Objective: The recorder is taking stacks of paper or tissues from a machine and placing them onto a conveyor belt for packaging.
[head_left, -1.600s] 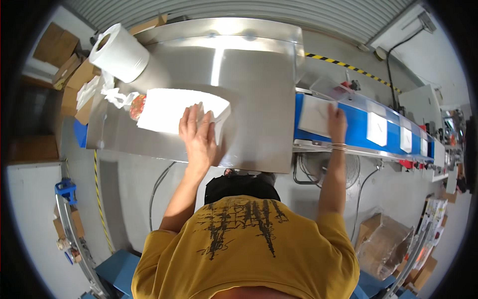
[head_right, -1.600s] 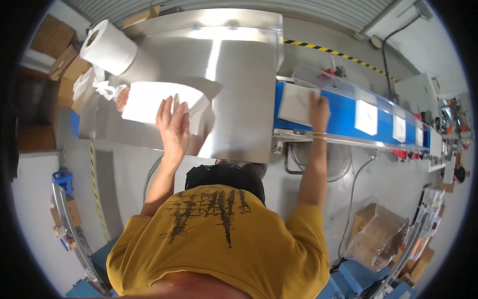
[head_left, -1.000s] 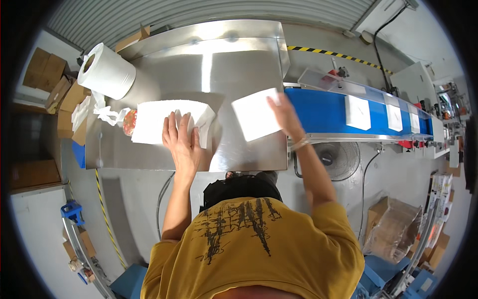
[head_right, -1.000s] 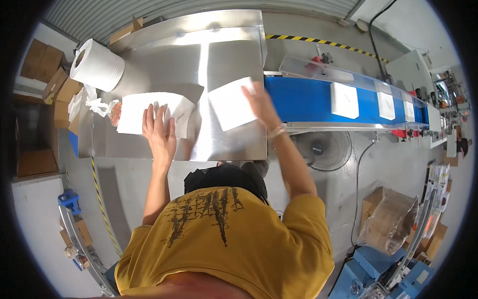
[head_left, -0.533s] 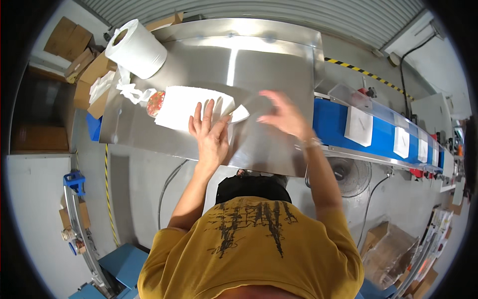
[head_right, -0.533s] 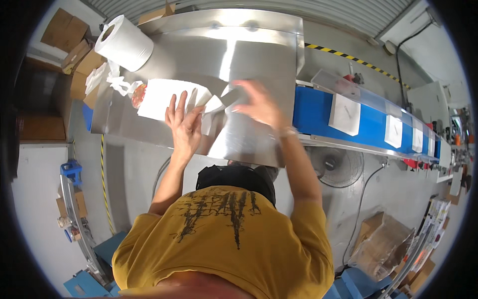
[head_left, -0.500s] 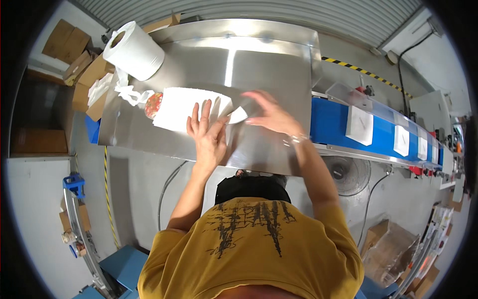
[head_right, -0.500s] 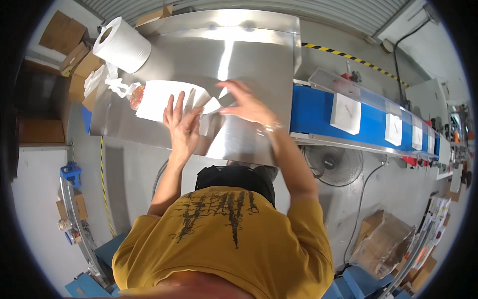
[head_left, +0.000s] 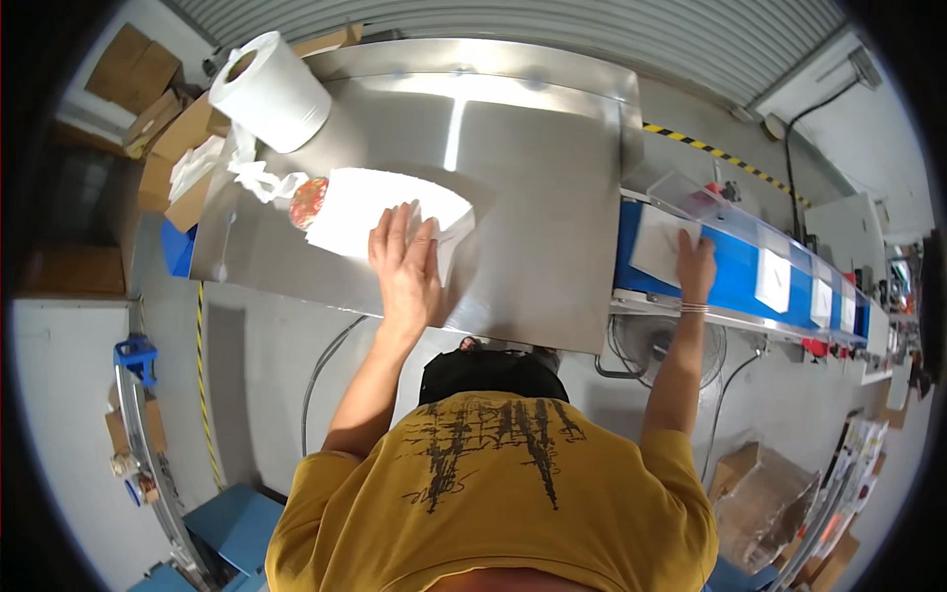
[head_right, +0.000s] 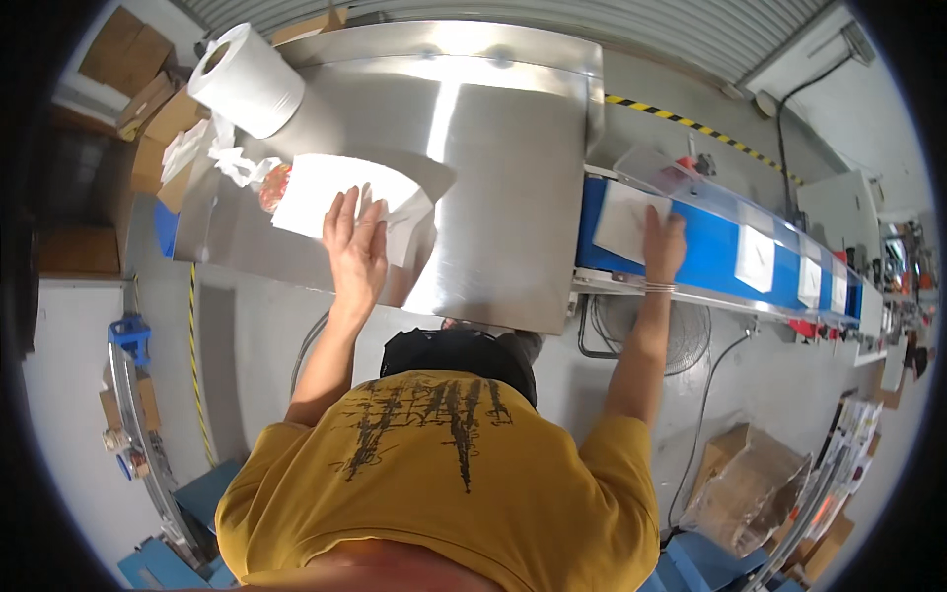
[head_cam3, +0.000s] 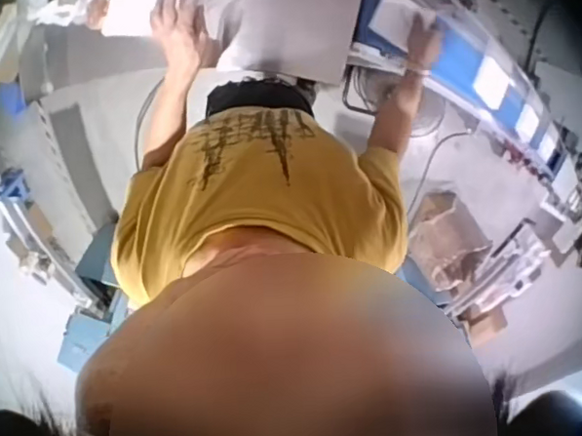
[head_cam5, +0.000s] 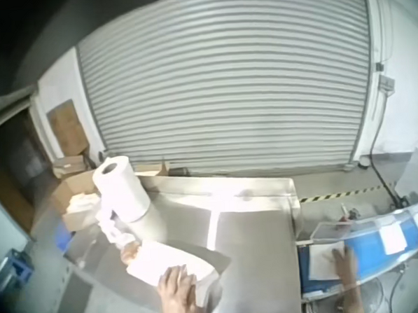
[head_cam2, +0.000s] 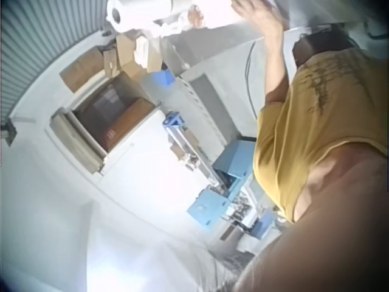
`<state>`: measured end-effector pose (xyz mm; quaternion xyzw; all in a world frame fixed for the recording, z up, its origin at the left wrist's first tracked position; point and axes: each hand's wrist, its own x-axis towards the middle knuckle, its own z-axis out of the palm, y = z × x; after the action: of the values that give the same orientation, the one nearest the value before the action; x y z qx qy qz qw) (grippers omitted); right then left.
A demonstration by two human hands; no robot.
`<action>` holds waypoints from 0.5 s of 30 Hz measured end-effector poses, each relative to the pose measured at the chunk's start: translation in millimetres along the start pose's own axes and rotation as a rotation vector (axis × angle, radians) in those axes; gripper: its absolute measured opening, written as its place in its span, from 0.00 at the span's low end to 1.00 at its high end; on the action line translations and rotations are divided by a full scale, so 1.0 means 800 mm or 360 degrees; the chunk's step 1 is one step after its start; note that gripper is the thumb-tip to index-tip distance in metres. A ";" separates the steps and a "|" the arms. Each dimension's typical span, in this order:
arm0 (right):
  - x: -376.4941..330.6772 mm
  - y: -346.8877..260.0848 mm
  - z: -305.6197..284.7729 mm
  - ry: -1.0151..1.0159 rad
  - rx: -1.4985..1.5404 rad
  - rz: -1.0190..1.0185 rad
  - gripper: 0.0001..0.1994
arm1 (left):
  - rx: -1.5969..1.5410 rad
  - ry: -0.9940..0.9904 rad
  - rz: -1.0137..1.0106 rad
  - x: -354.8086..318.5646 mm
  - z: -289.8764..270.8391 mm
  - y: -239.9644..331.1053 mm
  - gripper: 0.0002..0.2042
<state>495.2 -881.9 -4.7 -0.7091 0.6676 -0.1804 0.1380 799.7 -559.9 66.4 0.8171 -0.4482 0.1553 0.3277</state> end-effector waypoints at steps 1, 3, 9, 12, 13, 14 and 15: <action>-0.007 -0.017 -0.012 -0.0012 0.0012 -0.0014 0.21 | -0.0017 0.0000 -0.0002 -0.001 0.001 0.001 0.13; -0.034 -0.059 -0.022 0.0491 -0.0404 -0.0397 0.25 | 0.0011 -0.0035 -0.0009 -0.002 -0.003 0.005 0.12; -0.151 -0.256 0.031 -0.1265 0.0912 -0.1477 0.29 | -0.0069 -0.0194 0.0044 0.004 -0.015 0.005 0.12; -0.145 -0.261 0.076 -0.1143 0.0983 -0.1663 0.24 | -0.0094 -0.0221 0.0030 0.016 -0.020 0.009 0.15; -0.143 -0.259 0.077 -0.0894 0.0990 -0.1905 0.21 | -0.0098 -0.0187 -0.0050 0.017 -0.022 0.009 0.17; -0.144 -0.249 0.059 -0.1659 0.1259 -0.0998 0.18 | -0.0015 -0.0171 -0.0070 0.018 -0.023 0.005 0.20; -0.144 -0.228 0.064 -0.1412 0.1482 -0.0858 0.17 | -0.0031 -0.0181 -0.0066 0.016 -0.022 -0.003 0.20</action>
<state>676.3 -756.3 20.3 -0.7238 0.2021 -0.1691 0.6378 809.8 -555.4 85.4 0.8305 -0.4506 0.0974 0.3127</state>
